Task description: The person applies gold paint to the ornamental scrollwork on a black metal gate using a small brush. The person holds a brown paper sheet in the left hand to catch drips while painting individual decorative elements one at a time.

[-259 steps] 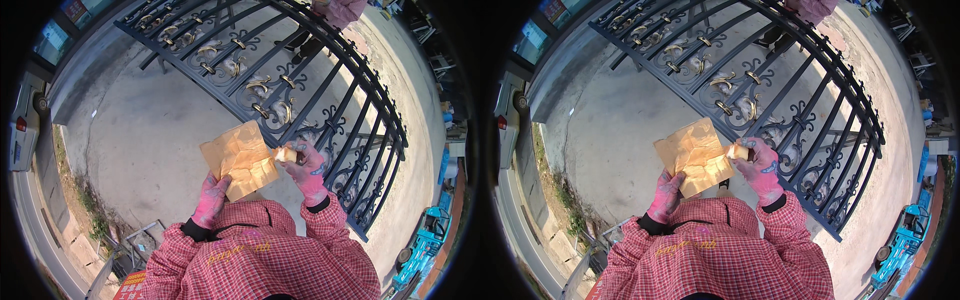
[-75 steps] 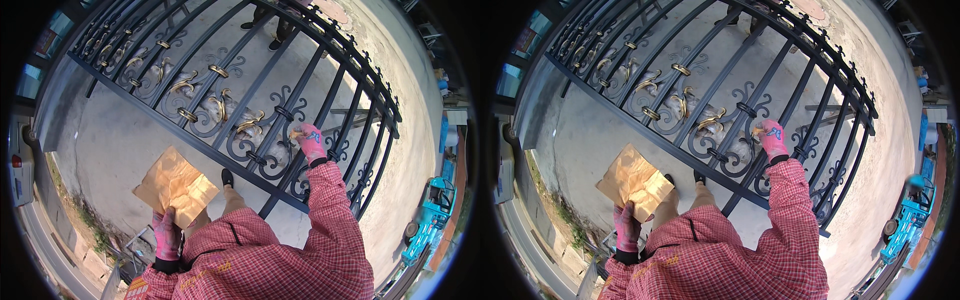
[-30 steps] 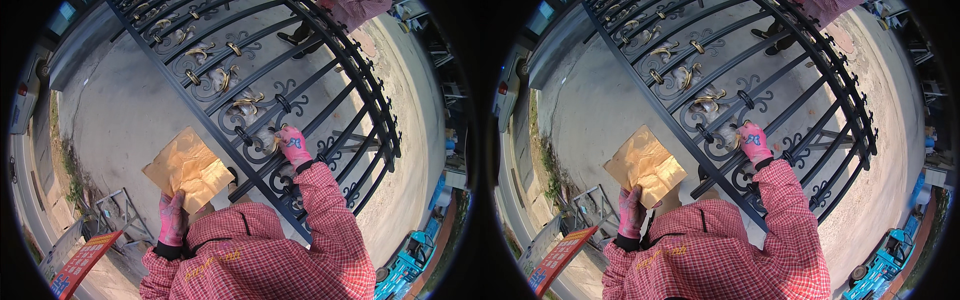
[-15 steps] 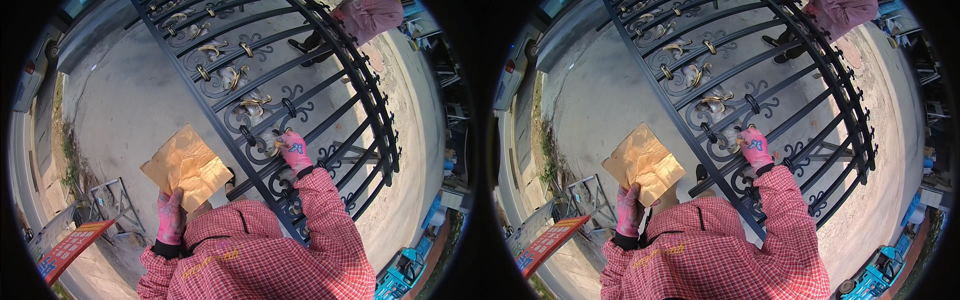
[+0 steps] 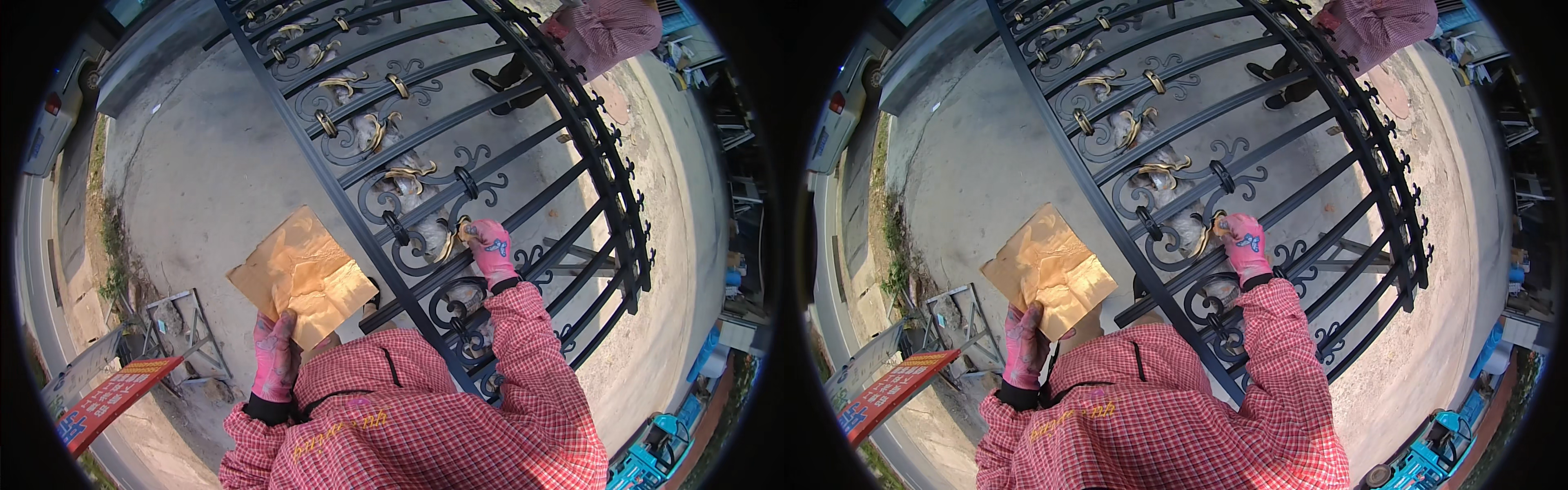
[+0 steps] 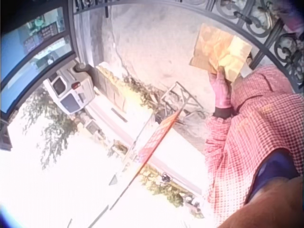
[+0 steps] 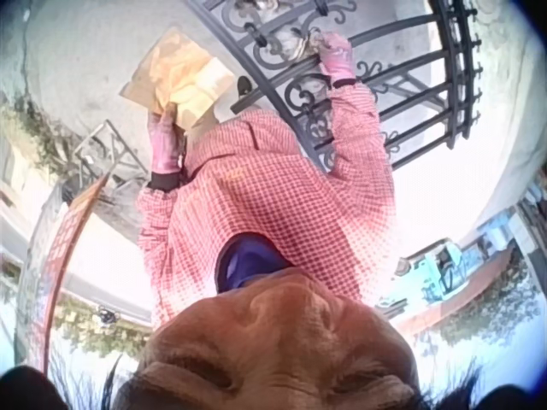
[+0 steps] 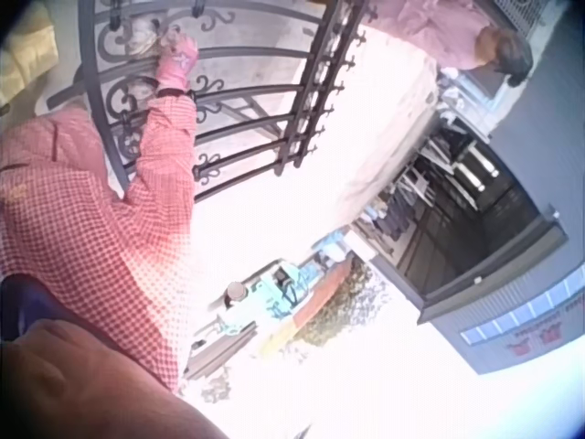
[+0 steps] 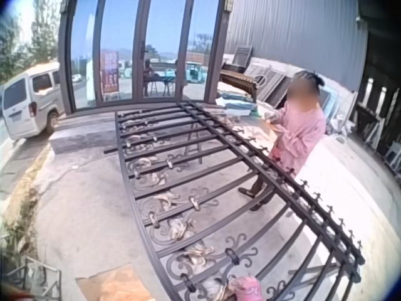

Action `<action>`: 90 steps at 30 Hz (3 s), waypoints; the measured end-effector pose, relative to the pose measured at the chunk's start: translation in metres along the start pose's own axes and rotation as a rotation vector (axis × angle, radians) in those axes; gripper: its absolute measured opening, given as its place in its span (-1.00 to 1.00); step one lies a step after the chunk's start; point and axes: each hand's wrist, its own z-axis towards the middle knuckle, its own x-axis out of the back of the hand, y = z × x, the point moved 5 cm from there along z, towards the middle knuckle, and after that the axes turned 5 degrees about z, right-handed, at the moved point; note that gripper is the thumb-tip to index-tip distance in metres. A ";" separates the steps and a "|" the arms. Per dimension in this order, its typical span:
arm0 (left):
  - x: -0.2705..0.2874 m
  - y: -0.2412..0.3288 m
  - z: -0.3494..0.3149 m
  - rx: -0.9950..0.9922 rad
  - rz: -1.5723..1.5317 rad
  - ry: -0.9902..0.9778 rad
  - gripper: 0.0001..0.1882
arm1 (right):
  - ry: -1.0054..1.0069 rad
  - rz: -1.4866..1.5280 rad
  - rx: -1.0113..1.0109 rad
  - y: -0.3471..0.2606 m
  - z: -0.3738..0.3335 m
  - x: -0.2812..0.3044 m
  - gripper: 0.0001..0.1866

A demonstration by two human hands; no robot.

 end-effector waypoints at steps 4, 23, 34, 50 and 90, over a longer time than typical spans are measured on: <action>-0.009 -0.001 0.001 0.006 0.004 -0.023 -0.46 | -0.074 0.062 0.111 -0.010 0.001 -0.009 -0.71; -0.011 -0.003 0.003 -0.026 0.044 0.018 -0.46 | 0.132 -0.038 -0.186 0.006 0.003 -0.010 -0.80; -0.012 -0.001 0.005 0.011 -0.014 -0.001 -0.46 | 0.194 0.076 -0.134 -0.011 0.009 -0.001 -0.71; 0.002 -0.003 0.004 -0.028 -0.059 0.018 -0.48 | -0.042 -0.136 -0.163 -0.037 0.023 -0.033 -0.81; 0.001 -0.018 0.021 0.052 0.051 -0.125 -0.51 | -0.115 0.864 -0.166 -0.188 0.023 0.012 -0.62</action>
